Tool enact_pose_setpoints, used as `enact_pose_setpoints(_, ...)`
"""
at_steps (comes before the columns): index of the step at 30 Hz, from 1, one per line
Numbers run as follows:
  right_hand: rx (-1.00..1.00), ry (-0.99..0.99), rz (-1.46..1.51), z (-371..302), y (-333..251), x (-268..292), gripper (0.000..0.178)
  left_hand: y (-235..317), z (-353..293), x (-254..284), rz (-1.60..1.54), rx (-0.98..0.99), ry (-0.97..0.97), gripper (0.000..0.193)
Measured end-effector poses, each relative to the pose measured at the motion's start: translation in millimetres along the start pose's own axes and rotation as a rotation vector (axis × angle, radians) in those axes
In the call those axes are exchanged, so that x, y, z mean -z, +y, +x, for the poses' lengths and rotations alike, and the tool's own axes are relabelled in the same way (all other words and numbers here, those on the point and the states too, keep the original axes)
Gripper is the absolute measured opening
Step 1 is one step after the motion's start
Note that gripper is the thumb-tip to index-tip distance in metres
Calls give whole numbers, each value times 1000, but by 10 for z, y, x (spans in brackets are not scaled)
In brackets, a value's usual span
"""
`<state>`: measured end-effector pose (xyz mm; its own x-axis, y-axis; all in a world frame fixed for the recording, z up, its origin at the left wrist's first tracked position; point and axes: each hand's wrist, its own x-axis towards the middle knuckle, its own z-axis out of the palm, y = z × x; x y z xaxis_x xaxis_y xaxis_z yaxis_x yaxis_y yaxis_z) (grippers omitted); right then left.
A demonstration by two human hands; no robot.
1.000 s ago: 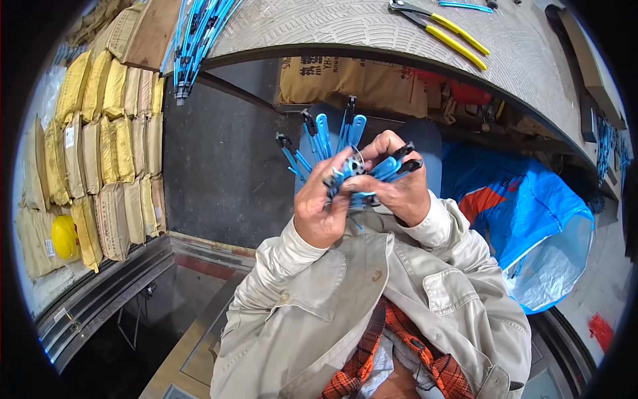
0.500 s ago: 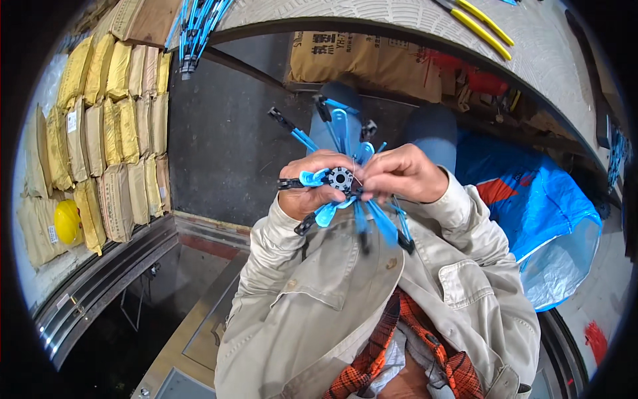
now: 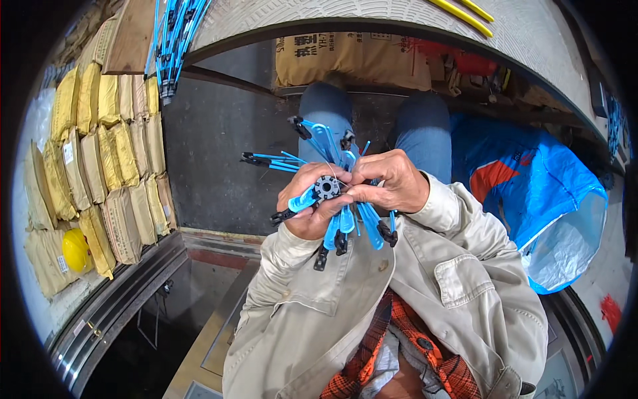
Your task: Assembling blue plastic components into a circular fixture and using pliers to secure them.
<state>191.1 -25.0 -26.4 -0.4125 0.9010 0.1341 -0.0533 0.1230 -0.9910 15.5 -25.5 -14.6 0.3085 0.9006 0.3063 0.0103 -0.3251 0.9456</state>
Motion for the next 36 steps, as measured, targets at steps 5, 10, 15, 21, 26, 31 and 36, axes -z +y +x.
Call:
enact_pose_setpoints(5,-32,12,13,13,-28,23,14,38,-46,-67,-42,60,57,30)
enact_pose_setpoints(10,-96,-17,50,6,-7,109,16,85,-1,-125,-34,84,49,27)
enact_pose_setpoints(15,-162,-103,67,55,35,211,18,60,-16,-232,10,95,89,25)
enact_pose_setpoints(21,83,-306,-201,249,-62,443,15,43,-26,-236,172,80,170,24)
enact_pose_setpoints(26,494,-271,-468,404,-389,559,7,76,-25,-216,262,60,229,22)
enact_pose_setpoints(31,596,-329,-773,452,-552,566,18,286,28,-120,278,150,94,22)
enact_pose_setpoints(36,705,-303,-854,566,-741,570,26,426,187,-52,263,19,54,18)
